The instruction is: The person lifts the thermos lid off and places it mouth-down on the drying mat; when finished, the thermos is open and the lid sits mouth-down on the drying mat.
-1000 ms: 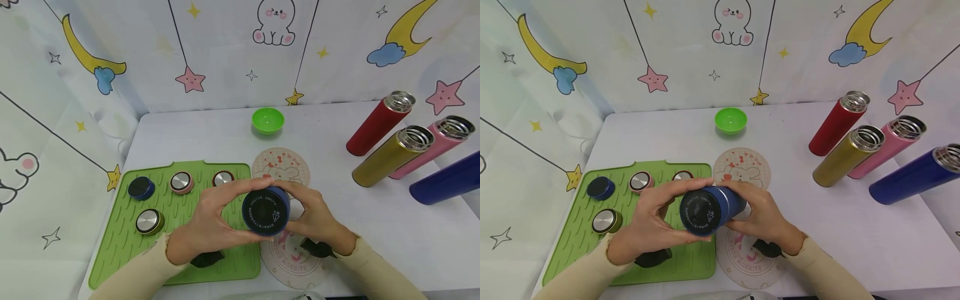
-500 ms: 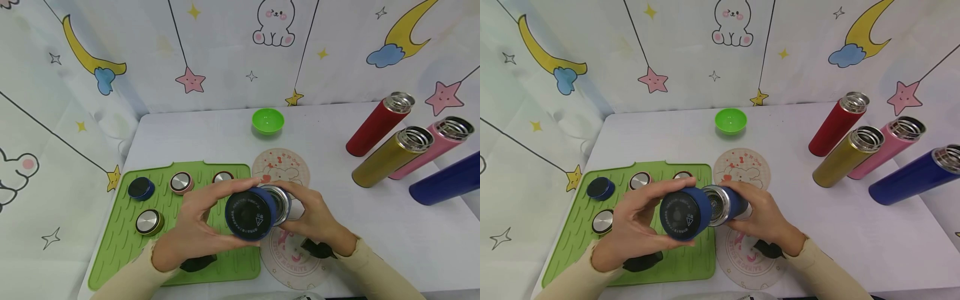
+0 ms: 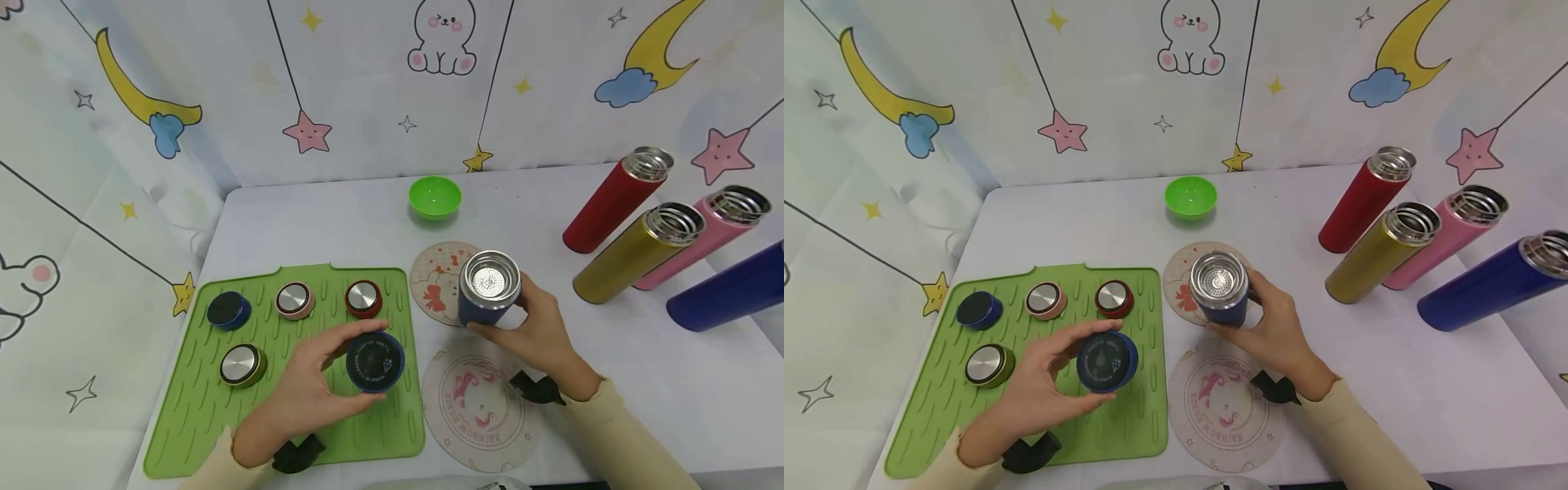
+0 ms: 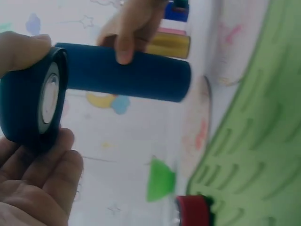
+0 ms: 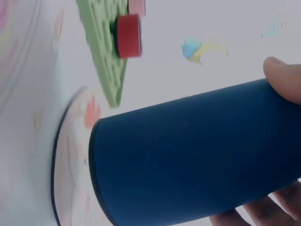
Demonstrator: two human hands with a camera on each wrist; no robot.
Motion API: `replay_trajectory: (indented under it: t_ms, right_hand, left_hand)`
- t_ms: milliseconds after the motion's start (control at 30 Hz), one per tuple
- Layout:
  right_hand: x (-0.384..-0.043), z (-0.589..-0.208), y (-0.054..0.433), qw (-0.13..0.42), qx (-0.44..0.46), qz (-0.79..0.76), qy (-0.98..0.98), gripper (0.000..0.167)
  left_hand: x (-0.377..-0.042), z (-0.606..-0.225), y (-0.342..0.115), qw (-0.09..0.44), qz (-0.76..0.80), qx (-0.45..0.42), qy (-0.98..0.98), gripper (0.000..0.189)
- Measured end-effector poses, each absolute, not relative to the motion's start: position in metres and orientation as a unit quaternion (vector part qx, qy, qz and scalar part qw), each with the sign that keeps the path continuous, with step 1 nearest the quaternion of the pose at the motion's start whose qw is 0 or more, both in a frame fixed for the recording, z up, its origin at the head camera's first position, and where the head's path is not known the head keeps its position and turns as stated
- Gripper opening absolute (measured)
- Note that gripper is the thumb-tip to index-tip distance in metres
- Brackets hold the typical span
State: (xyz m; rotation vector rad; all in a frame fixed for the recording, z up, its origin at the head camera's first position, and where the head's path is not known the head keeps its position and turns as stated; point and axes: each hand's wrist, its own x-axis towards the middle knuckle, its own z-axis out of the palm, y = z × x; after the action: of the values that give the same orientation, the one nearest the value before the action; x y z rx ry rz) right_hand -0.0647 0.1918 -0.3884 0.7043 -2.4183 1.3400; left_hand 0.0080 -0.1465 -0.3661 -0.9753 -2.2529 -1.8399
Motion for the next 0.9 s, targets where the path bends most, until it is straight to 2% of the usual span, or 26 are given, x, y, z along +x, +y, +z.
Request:
replay_trajectory:
  t_ms: [233,467,600,900]
  right_hand:
    - [-0.080,-0.386,0.206,0.159,0.161,0.470,-0.853,0.091]
    - [-0.101,-0.383,0.219,0.143,0.083,0.486,-0.858,0.092]
    - [-0.115,-0.384,0.226,0.148,0.035,0.500,-0.853,0.086]
    - [-0.155,-0.398,0.241,0.181,-0.032,0.521,-0.833,0.081]
  left_hand:
    - [0.012,-0.393,-0.155,0.001,-0.535,-0.254,-0.806,0.083]
    - [0.011,-0.399,-0.157,-0.047,-0.466,-0.206,-0.859,0.083]
    - [0.010,-0.402,-0.159,-0.073,-0.445,-0.179,-0.874,0.081]
    - [0.007,-0.412,-0.162,-0.082,-0.420,-0.139,-0.893,0.081]
